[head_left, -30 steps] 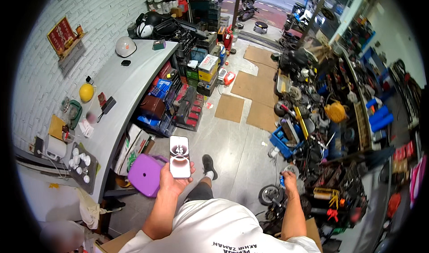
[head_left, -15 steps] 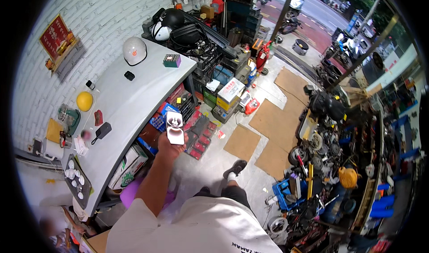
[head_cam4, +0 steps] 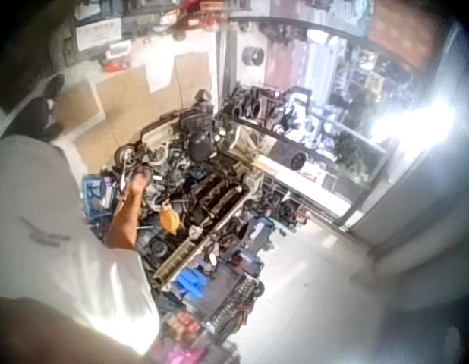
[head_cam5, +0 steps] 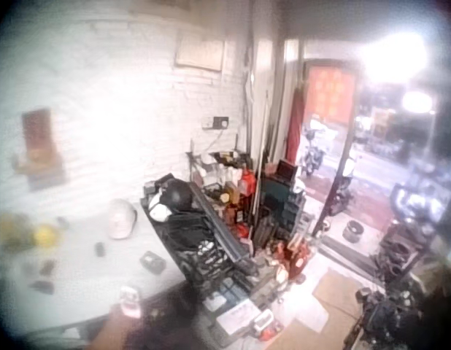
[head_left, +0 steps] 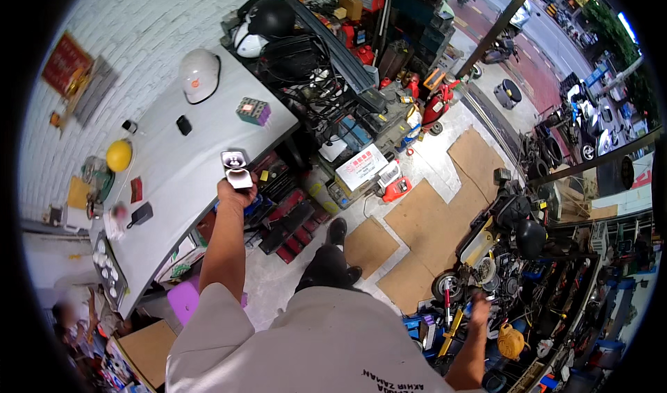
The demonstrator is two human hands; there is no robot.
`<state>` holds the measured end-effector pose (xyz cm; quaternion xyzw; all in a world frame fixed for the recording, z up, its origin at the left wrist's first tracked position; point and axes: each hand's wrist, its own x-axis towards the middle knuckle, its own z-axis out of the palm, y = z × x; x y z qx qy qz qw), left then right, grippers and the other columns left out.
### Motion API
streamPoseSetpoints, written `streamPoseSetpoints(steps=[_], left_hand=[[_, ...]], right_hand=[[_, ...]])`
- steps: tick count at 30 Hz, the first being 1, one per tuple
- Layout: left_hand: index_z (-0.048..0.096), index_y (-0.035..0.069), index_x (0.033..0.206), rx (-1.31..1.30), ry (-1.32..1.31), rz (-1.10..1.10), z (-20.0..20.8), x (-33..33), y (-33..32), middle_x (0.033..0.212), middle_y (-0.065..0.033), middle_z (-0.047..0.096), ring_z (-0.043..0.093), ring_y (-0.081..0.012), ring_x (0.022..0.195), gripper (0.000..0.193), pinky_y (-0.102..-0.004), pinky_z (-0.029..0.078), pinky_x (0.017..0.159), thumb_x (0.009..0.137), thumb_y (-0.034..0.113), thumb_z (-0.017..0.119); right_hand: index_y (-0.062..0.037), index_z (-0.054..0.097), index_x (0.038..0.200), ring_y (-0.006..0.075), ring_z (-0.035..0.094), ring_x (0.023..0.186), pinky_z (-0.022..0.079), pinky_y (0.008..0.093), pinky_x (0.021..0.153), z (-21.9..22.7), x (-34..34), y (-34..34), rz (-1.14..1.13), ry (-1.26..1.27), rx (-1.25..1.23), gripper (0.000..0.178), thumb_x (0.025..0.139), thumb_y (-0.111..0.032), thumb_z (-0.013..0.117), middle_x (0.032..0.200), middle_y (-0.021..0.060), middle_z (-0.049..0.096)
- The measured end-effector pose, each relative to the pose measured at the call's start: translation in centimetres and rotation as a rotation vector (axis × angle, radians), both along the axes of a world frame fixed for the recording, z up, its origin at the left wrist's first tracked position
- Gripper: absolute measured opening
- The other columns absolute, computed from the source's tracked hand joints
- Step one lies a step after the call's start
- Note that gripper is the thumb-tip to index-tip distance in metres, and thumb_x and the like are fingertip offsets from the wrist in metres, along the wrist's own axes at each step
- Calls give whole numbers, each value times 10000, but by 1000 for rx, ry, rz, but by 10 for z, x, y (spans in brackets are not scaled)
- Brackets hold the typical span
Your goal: The person walks through a cluttered workshop, retrieves a hammer, and sits on the floor to work on a scooter wheel. They use the hammer and a wrench to remove the wheel from the scooter, then reattach it and tighten the bolts.
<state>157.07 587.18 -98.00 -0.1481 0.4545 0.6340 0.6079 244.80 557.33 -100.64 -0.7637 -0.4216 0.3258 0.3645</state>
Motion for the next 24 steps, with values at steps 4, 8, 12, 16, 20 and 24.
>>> streamPoseSetpoints(steps=[4,8,12,16,20,24], left_hand=[[679,76,1107,241,-104,60,-53,-50,65,970,-171,707,686,-370,831,499,-482,597,639,995,436,352],[675,23,1147,269,-291,173,-90,-115,98,1075,-208,670,660,-390,948,473,-493,606,780,1029,397,412],[692,39,1238,-89,-254,436,-113,-117,124,1297,-167,679,622,-434,1197,479,-579,586,953,1046,368,403],[661,19,1229,-362,366,80,-127,-94,102,1175,-138,712,679,-305,1061,416,-453,596,919,1000,362,605],[647,61,1152,-565,387,63,-95,-21,82,1073,-115,696,664,-297,977,362,-479,573,904,996,381,583],[632,103,1076,-692,372,-173,-75,117,107,970,-91,680,650,-289,894,318,-504,550,889,991,401,561]], right_hand=[[-7,727,982,129,594,774,472,318,725,65,-13,111,-77,-37,-28,373,983,-368,630,835,8,687],[3,747,975,191,658,789,517,355,747,42,-28,136,-17,-296,-223,352,908,-333,672,852,95,737],[-31,776,981,261,702,820,537,387,777,69,-62,123,-265,-302,-575,352,861,-354,705,863,135,751],[-50,769,961,237,684,788,530,343,756,16,-29,73,-677,-112,-688,268,827,-281,752,809,99,695],[-109,702,940,207,622,669,517,416,612,-1,15,109,-969,538,-542,191,895,-294,714,745,29,613],[-133,661,937,178,579,579,487,392,500,-32,70,208,-1171,773,-436,193,940,-327,669,723,5,593]])
